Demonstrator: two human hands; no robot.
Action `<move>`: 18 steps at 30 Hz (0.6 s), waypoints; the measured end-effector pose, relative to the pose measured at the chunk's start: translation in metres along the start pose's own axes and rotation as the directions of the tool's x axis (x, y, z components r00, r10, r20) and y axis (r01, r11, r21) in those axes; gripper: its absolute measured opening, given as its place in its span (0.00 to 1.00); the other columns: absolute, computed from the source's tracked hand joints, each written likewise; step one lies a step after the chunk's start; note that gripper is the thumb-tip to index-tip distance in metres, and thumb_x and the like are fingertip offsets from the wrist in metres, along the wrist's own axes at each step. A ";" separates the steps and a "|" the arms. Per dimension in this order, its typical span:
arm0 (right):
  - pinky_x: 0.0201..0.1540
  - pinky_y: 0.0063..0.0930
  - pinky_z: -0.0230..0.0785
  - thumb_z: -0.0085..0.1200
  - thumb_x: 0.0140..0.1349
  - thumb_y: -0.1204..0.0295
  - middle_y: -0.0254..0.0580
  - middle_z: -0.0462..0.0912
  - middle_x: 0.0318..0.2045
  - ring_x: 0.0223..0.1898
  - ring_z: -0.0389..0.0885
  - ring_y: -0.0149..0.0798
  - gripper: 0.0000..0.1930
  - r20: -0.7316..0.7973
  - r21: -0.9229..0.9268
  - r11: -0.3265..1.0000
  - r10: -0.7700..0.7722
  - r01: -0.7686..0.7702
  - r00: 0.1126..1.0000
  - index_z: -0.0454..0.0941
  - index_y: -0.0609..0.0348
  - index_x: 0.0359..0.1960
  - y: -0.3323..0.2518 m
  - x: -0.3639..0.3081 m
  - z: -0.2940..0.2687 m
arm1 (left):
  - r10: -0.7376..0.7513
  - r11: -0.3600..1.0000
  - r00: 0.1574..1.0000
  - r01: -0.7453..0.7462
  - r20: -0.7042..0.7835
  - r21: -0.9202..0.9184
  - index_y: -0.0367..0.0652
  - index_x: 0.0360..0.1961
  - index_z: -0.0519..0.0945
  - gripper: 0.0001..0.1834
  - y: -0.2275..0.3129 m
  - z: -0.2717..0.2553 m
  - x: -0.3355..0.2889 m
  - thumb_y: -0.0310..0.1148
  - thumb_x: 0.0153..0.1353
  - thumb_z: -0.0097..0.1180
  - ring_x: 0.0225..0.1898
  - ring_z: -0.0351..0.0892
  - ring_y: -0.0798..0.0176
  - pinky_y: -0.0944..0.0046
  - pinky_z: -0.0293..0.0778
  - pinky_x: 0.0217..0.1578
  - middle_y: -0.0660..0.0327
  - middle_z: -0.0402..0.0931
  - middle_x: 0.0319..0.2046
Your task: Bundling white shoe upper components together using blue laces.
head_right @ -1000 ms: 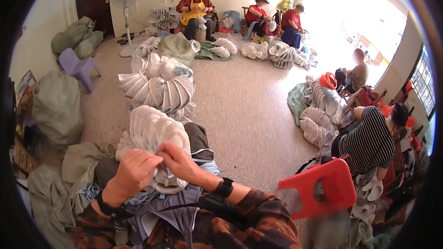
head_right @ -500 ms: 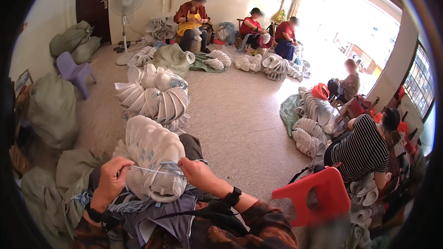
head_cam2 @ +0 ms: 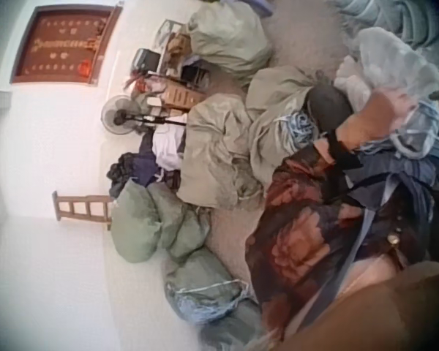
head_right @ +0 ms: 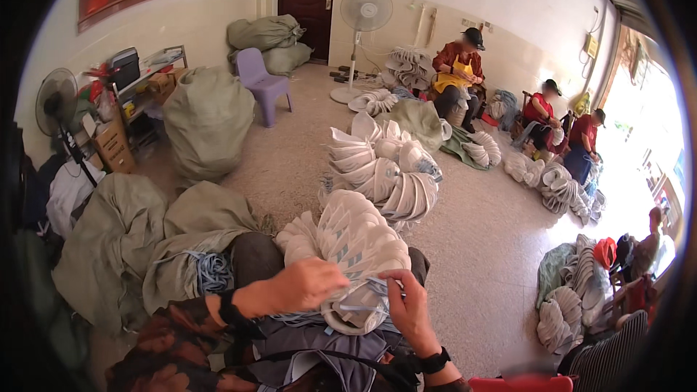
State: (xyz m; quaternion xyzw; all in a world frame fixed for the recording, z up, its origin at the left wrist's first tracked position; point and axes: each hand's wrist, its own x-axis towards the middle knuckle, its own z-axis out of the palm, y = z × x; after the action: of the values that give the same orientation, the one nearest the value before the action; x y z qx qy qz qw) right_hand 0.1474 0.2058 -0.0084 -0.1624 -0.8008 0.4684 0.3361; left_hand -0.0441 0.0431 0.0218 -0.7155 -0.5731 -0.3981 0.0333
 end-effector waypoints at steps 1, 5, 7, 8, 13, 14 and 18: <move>0.42 0.27 0.74 0.48 0.70 0.79 0.40 0.83 0.33 0.39 0.82 0.33 0.05 0.025 0.263 0.961 0.078 -0.082 0.997 0.75 0.65 0.43 -0.007 0.003 0.009 | 0.072 0.997 0.997 -0.072 -0.007 0.041 0.43 0.44 0.81 0.12 0.003 0.010 0.003 0.27 0.57 0.63 0.35 0.80 0.51 0.56 0.75 0.36 0.56 0.78 0.33; 0.35 0.19 0.69 0.47 0.72 0.78 0.29 0.79 0.28 0.31 0.75 0.21 0.05 0.251 0.421 0.831 0.278 -0.363 0.927 0.74 0.65 0.45 -0.012 -0.002 0.024 | 0.163 0.983 0.987 -0.163 0.007 0.083 0.41 0.44 0.80 0.13 0.010 0.026 0.021 0.26 0.57 0.62 0.35 0.80 0.51 0.57 0.75 0.38 0.56 0.79 0.34; 0.34 0.17 0.67 0.47 0.72 0.77 0.28 0.78 0.27 0.29 0.73 0.19 0.05 0.241 0.390 0.842 0.297 -0.373 0.924 0.74 0.64 0.44 -0.009 -0.004 0.023 | 0.108 0.994 0.994 -0.107 -0.004 0.009 0.41 0.44 0.80 0.12 0.005 0.029 0.020 0.26 0.58 0.62 0.35 0.80 0.51 0.57 0.75 0.38 0.56 0.79 0.34; 0.32 0.16 0.65 0.48 0.72 0.77 0.26 0.78 0.27 0.28 0.72 0.18 0.05 0.231 0.360 0.852 0.314 -0.381 0.921 0.75 0.64 0.44 -0.010 -0.004 0.022 | 0.051 0.997 0.999 -0.052 -0.011 -0.062 0.41 0.44 0.80 0.12 0.003 0.030 0.019 0.25 0.59 0.61 0.36 0.80 0.51 0.58 0.75 0.38 0.56 0.79 0.34; 0.30 0.15 0.63 0.49 0.72 0.76 0.24 0.77 0.28 0.28 0.70 0.16 0.05 0.167 0.212 0.937 0.245 -0.277 0.955 0.76 0.62 0.45 -0.003 -0.009 -0.010 | -0.205 0.919 0.976 0.217 0.069 -0.331 0.38 0.42 0.81 0.08 -0.007 0.002 0.008 0.23 0.61 0.61 0.37 0.81 0.55 0.62 0.75 0.37 0.57 0.80 0.35; 0.30 0.15 0.63 0.49 0.72 0.76 0.24 0.77 0.28 0.28 0.70 0.16 0.05 0.165 0.214 0.936 0.247 -0.279 0.955 0.76 0.62 0.45 0.000 -0.013 -0.016 | -0.266 0.881 0.959 0.282 0.094 -0.381 0.38 0.41 0.82 0.07 -0.008 -0.002 0.006 0.23 0.62 0.61 0.37 0.81 0.57 0.63 0.75 0.37 0.57 0.81 0.35; 0.32 0.21 0.68 0.51 0.70 0.77 0.36 0.81 0.29 0.30 0.77 0.26 0.05 0.241 -0.016 0.953 0.296 -0.301 0.924 0.78 0.63 0.43 -0.004 -0.019 -0.020 | -0.329 0.858 0.936 0.351 0.123 -0.374 0.37 0.41 0.83 0.06 -0.007 -0.002 0.000 0.22 0.63 0.60 0.37 0.81 0.63 0.64 0.74 0.38 0.58 0.82 0.35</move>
State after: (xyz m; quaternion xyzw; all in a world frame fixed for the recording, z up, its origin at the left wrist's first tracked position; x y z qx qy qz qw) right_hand 0.1754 0.2061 -0.0056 -0.2208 -0.7965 0.5387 0.1630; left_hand -0.0505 0.0444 0.0201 -0.6059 -0.6002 -0.4839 -0.1963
